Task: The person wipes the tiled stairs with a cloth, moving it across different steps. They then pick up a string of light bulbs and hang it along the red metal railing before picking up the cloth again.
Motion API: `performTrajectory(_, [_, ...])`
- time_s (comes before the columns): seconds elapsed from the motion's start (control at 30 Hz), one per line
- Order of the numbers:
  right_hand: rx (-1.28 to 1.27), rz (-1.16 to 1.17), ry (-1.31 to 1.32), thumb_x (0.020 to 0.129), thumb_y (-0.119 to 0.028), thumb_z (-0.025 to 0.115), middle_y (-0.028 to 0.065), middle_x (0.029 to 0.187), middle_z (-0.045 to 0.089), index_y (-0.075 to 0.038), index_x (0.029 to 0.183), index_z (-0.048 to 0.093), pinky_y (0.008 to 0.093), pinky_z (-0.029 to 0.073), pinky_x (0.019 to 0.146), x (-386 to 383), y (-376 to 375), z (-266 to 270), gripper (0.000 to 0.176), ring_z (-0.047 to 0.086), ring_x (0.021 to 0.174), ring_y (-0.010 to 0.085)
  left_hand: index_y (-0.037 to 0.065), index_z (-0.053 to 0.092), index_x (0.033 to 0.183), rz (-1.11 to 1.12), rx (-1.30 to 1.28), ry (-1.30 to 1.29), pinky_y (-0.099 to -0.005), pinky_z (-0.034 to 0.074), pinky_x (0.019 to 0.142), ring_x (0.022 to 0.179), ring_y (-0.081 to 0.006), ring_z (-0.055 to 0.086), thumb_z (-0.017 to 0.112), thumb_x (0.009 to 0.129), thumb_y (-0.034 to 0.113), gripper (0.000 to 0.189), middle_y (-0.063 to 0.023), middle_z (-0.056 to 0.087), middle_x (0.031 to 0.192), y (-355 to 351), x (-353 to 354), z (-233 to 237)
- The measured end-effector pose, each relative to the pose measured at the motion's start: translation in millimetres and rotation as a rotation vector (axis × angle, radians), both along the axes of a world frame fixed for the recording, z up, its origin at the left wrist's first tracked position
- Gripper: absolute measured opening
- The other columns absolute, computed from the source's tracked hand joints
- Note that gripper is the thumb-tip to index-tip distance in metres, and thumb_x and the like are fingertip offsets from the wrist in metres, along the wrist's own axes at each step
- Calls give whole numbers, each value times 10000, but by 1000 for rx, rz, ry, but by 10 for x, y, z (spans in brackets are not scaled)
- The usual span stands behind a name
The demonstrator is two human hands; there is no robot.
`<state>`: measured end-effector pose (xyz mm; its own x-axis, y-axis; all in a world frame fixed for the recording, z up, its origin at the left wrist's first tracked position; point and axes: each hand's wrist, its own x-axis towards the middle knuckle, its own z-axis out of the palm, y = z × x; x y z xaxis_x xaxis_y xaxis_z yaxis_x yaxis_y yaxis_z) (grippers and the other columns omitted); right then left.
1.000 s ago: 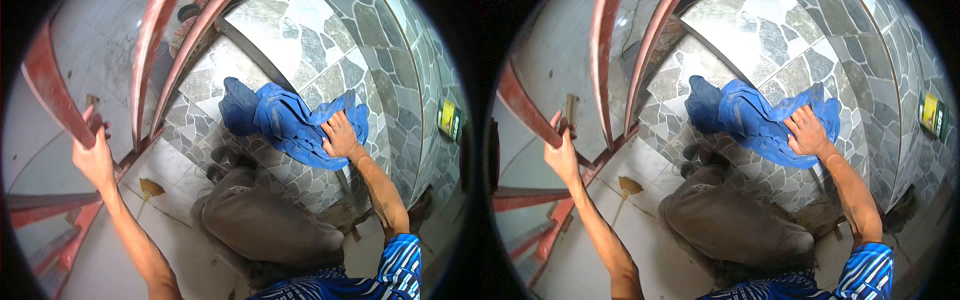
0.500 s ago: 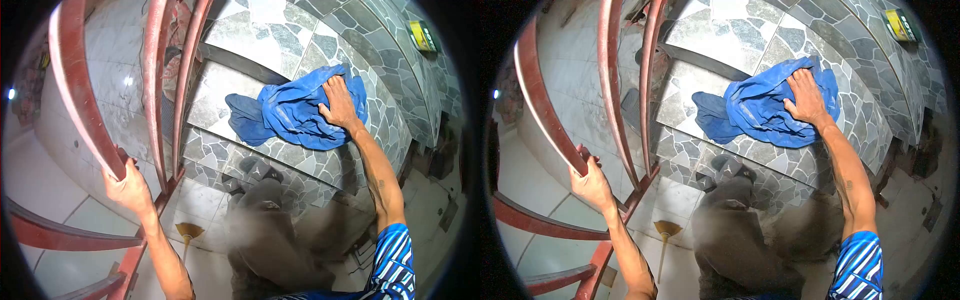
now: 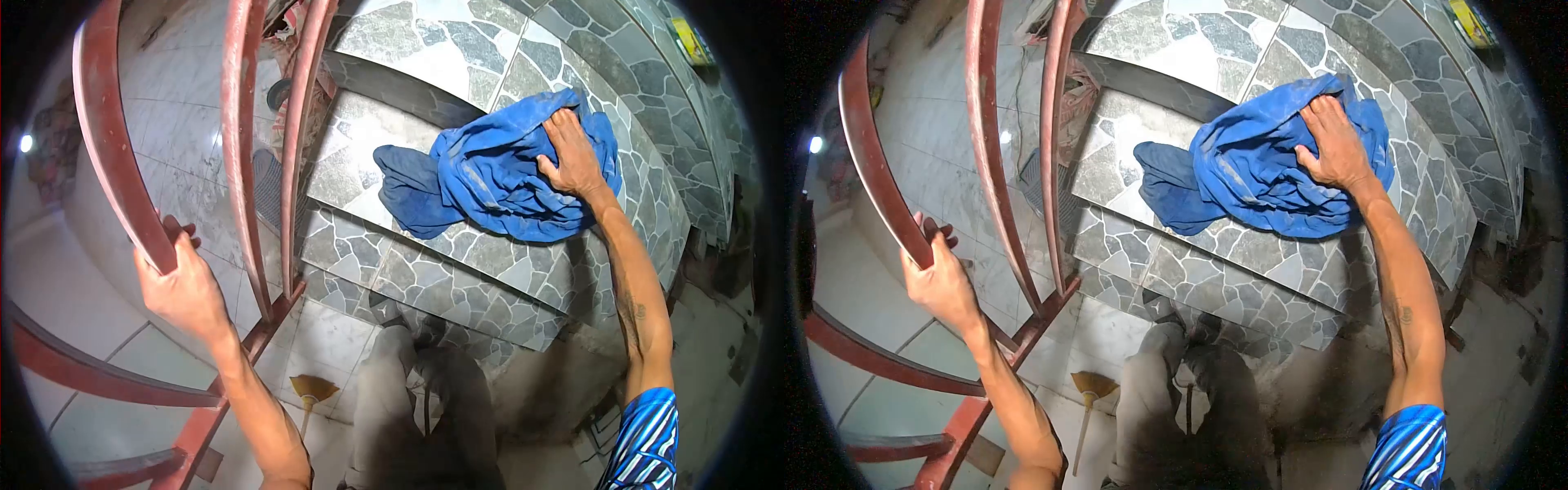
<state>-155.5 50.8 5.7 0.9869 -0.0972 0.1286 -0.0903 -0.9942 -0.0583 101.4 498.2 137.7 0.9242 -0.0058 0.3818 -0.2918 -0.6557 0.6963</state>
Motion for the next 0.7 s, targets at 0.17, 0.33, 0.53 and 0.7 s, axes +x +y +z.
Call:
performTrajectory(0.17, [-32,-9,-38,796,-247,729,269,1388,501,42,1334,518,480,305,1187,-48,46,9,645,450,1330,433,-28,679,1128,-24,-27,-77,-283,562,681,765,-141,703,650,927,26,209,-79,717,902,51,47,-71])
performTrajectory(0.33, [-105,-87,-132,832,-256,723,271,1363,540,39,1328,535,486,335,1168,-167,169,-110,607,496,1305,412,-5,677,1076,-77,56,-142,-324,549,663,736,-148,699,672,899,80,197,-95,725,873,118,100,-136])
performTrajectory(0.53, [-39,-349,-247,810,-55,613,302,1235,546,109,1246,545,533,338,1139,-749,990,-125,471,507,1210,447,8,621,1011,-124,212,-112,-461,510,724,797,-369,677,694,849,138,221,-194,680,877,221,133,5])
performTrajectory(0.7, [680,-1217,-45,932,-92,478,296,1154,640,30,1175,611,532,468,924,-2181,2007,528,303,585,1081,494,-72,393,1410,-287,313,59,-494,394,1068,1237,-464,501,714,883,252,697,-337,514,1309,487,155,10])
